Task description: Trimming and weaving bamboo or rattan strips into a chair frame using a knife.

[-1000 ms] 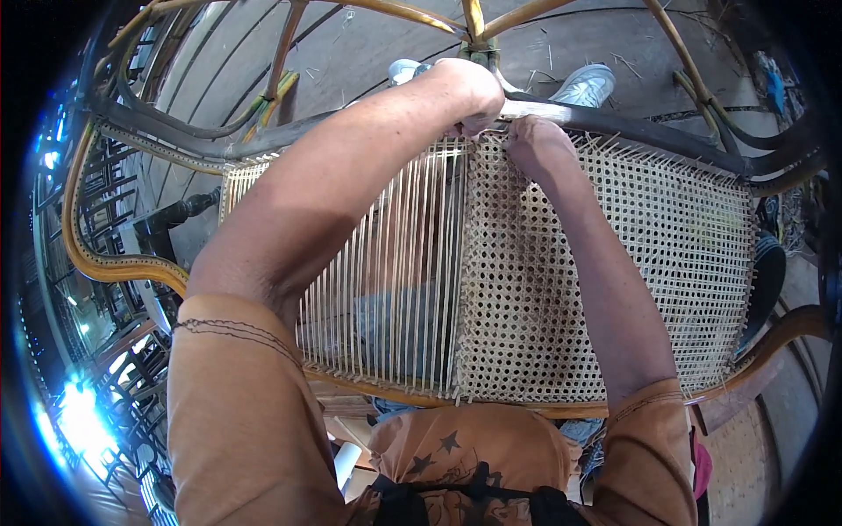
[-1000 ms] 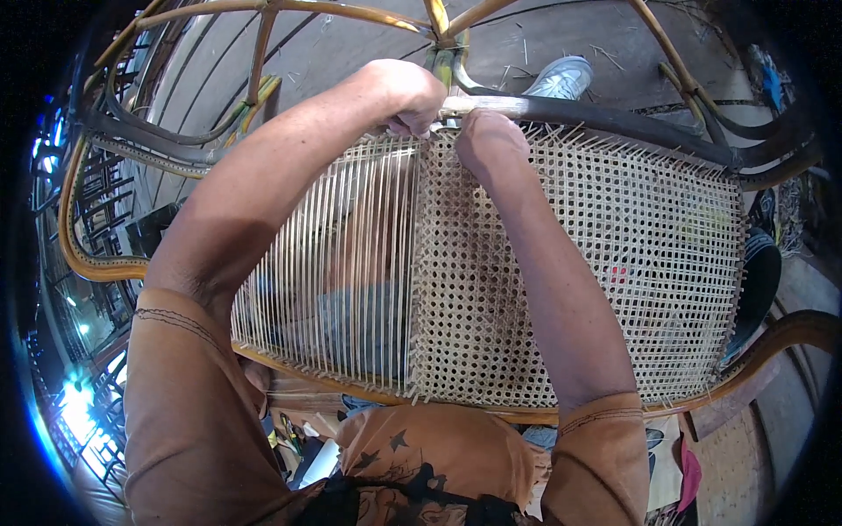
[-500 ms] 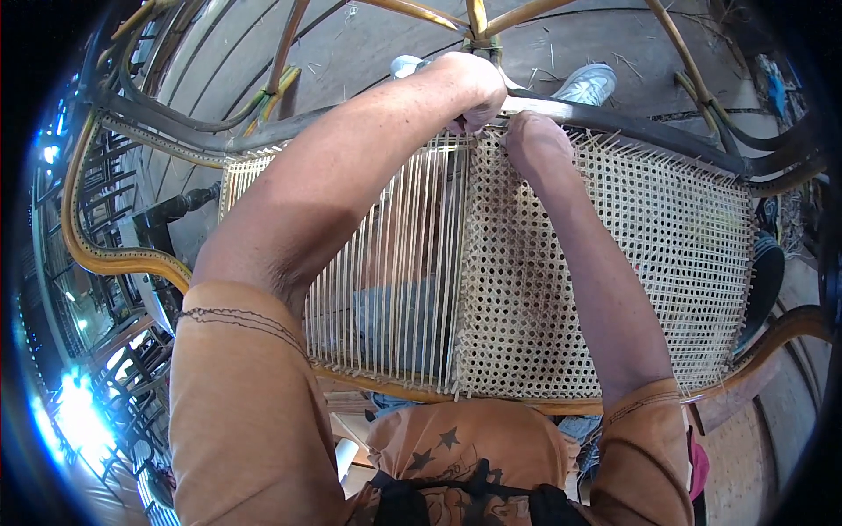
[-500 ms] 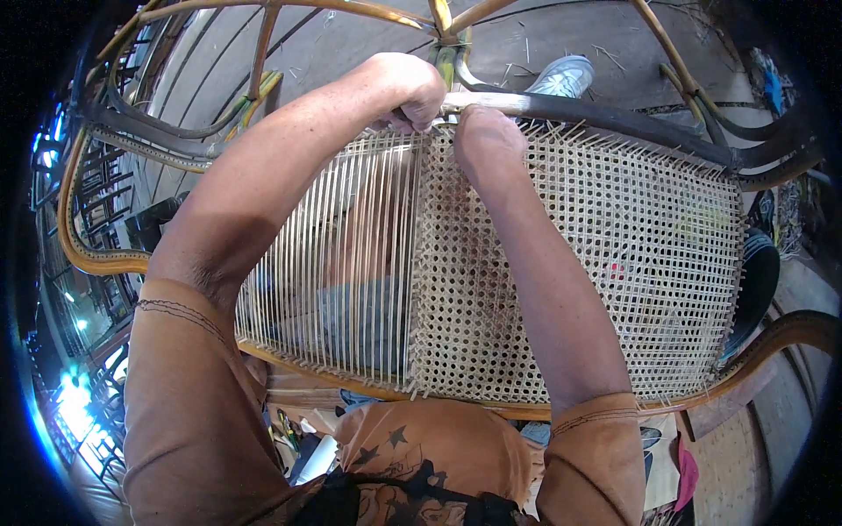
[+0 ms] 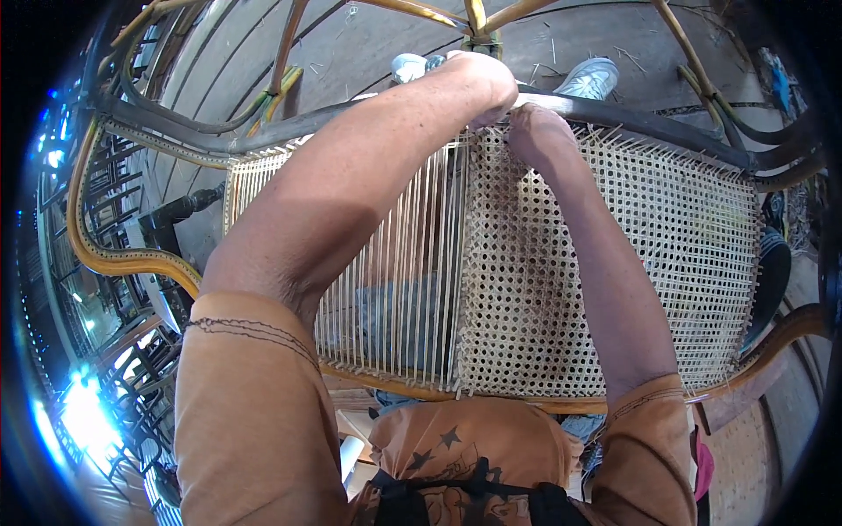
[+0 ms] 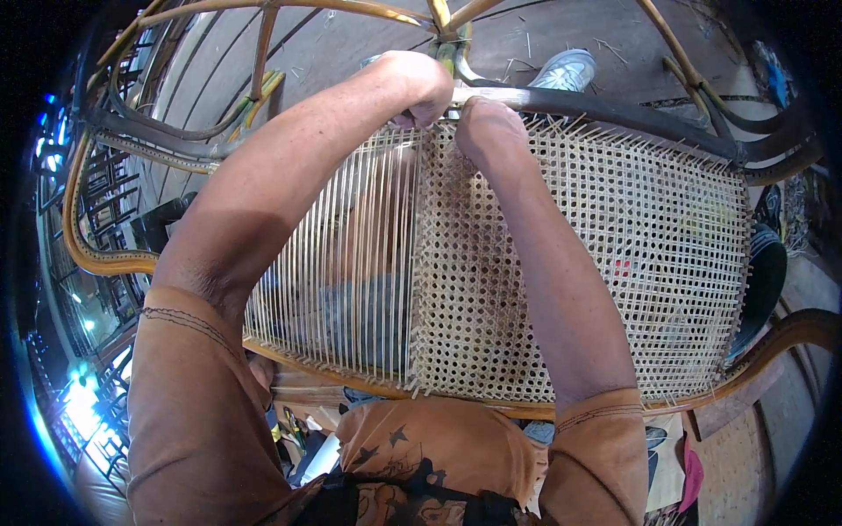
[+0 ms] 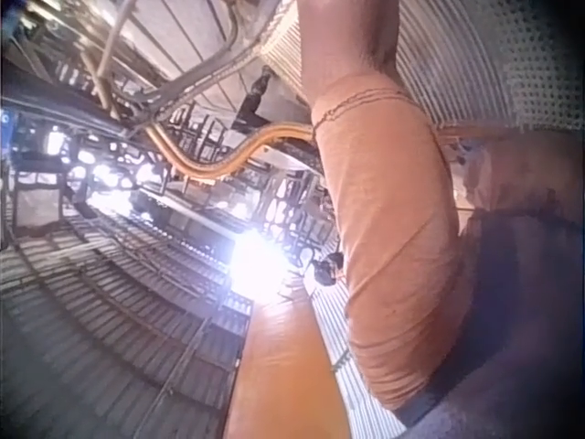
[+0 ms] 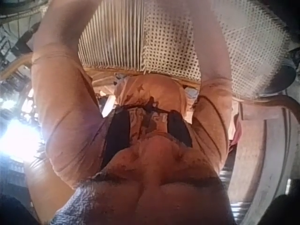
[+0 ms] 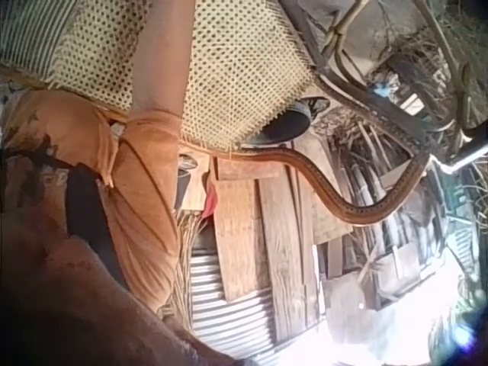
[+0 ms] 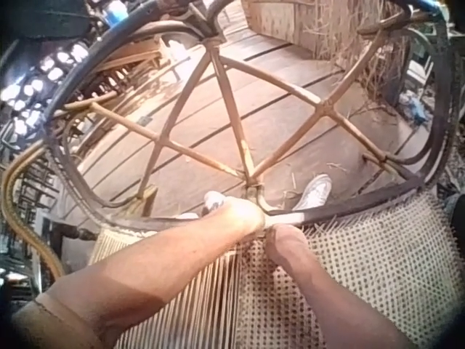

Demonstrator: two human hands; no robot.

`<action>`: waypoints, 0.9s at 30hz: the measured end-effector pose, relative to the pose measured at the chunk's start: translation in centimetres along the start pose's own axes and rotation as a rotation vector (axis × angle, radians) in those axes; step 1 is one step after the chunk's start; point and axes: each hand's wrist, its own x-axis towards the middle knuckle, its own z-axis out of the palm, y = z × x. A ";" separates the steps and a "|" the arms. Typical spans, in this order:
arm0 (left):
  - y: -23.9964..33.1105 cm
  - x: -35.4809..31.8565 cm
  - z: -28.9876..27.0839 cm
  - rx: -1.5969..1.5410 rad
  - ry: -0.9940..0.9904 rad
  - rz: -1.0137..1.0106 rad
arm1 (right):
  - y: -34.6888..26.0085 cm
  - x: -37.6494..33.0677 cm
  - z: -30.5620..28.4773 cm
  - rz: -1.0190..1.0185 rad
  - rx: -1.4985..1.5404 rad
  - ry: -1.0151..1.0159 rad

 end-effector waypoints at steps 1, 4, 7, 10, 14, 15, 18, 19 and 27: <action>-0.2 0.3 0.1 0.001 0.003 0.002 | 0.6 0.5 0.3 0.003 -0.001 0.003; -1.9 0.9 1.4 -0.151 -0.044 0.108 | 1.2 1.2 0.6 -0.095 -0.085 -0.062; -2.8 1.4 2.8 -0.125 0.047 0.082 | 1.9 0.5 0.1 -0.152 -0.044 -0.027; -3.8 2.1 3.8 -0.226 0.011 0.125 | 2.6 -0.1 -0.7 -0.219 0.118 -0.024; -3.8 2.3 5.1 -0.444 0.011 0.143 | 2.4 -0.2 -1.0 -0.157 0.194 -0.074; -3.7 2.1 5.5 -0.449 0.010 0.143 | 2.1 -0.4 -0.9 -0.148 0.190 -0.057; -2.8 1.8 5.8 -0.331 0.025 0.068 | 1.9 -0.1 -0.5 -0.134 0.162 -0.040; -2.7 1.6 6.1 -0.334 0.025 0.070 | 2.0 0.1 -0.4 -0.123 0.141 -0.035; -1.7 -1.0 7.1 -0.338 0.237 0.042 | 1.7 0.3 -0.4 -0.047 0.174 -0.113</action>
